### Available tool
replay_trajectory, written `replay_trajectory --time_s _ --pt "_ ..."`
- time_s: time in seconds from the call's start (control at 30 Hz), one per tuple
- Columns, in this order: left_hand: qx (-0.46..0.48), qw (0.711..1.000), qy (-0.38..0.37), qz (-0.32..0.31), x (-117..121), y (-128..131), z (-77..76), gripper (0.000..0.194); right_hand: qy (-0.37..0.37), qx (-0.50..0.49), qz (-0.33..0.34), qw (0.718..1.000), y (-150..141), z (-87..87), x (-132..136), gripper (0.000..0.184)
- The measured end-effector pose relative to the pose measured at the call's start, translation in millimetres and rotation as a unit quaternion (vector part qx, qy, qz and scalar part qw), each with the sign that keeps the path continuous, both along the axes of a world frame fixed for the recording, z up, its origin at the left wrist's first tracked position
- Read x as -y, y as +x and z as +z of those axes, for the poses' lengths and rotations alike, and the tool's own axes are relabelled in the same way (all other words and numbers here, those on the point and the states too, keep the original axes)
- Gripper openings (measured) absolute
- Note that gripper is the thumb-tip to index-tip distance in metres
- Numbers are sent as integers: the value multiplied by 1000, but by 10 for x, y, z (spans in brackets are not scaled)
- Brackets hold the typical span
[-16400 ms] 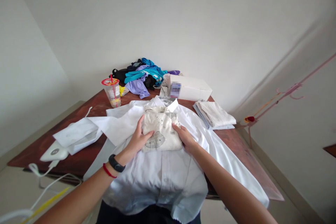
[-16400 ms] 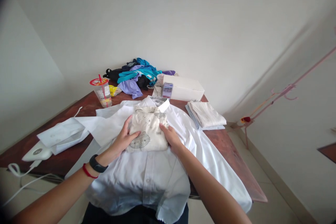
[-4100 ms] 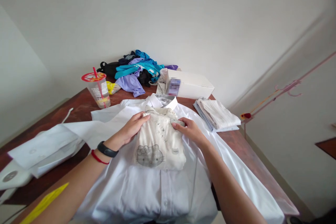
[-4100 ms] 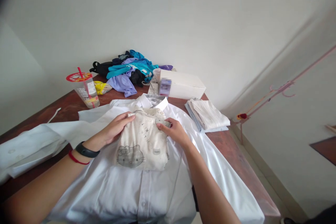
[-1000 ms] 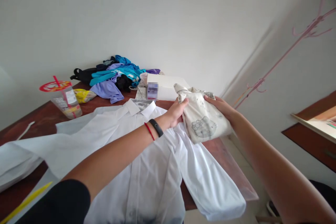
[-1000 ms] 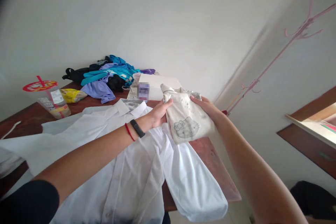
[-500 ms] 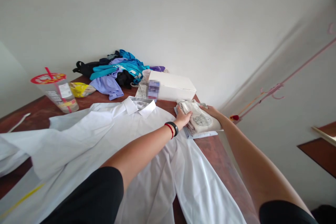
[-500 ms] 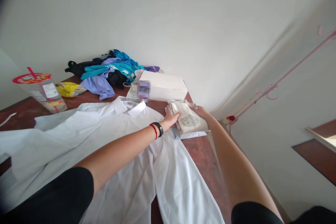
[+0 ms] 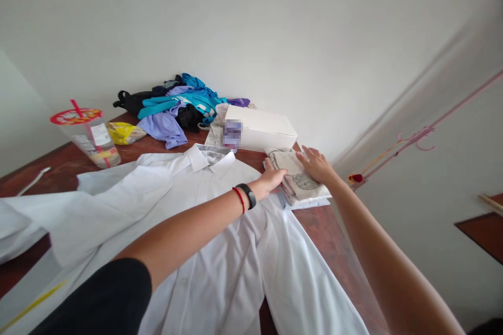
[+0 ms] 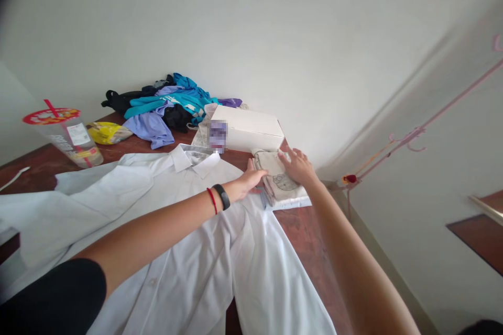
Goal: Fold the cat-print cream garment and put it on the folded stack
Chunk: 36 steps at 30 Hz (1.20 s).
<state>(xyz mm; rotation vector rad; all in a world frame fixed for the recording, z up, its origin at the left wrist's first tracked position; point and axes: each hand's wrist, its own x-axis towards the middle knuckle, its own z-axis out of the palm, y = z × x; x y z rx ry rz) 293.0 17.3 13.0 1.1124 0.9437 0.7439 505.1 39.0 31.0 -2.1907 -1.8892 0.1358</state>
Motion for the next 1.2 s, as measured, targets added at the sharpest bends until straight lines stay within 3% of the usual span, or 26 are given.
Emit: replay_trajectory --time_s 0.13,0.3,0.4,0.53,0.7,0.83,0.97,1.2 --pt "-27 997 -5 -74 315 -556 36 106 -55 56 31 996 -308 -173 251 84" --pt "-56 992 84 -72 657 -1355 36 82 -101 66 32 992 -333 -247 235 86" --pt "-50 987 125 -92 731 -1767 12 65 -114 73 32 990 -297 -261 150 88" --pt "-72 983 121 -118 663 -2155 -132 46 -150 85 27 985 -331 -269 83 94" --pt "-73 987 112 -93 474 -2328 -477 39 -85 109 12 990 -394 -319 114 91" --pt "-73 974 199 -84 490 -2342 -660 31 -48 105 12 993 -325 -322 181 78" --pt "-126 945 280 -112 603 -2368 -623 25 -94 103 15 990 -269 -214 207 79" --pt "-185 923 315 -121 644 -2390 -541 27 -152 117 6 981 -388 -61 179 82"
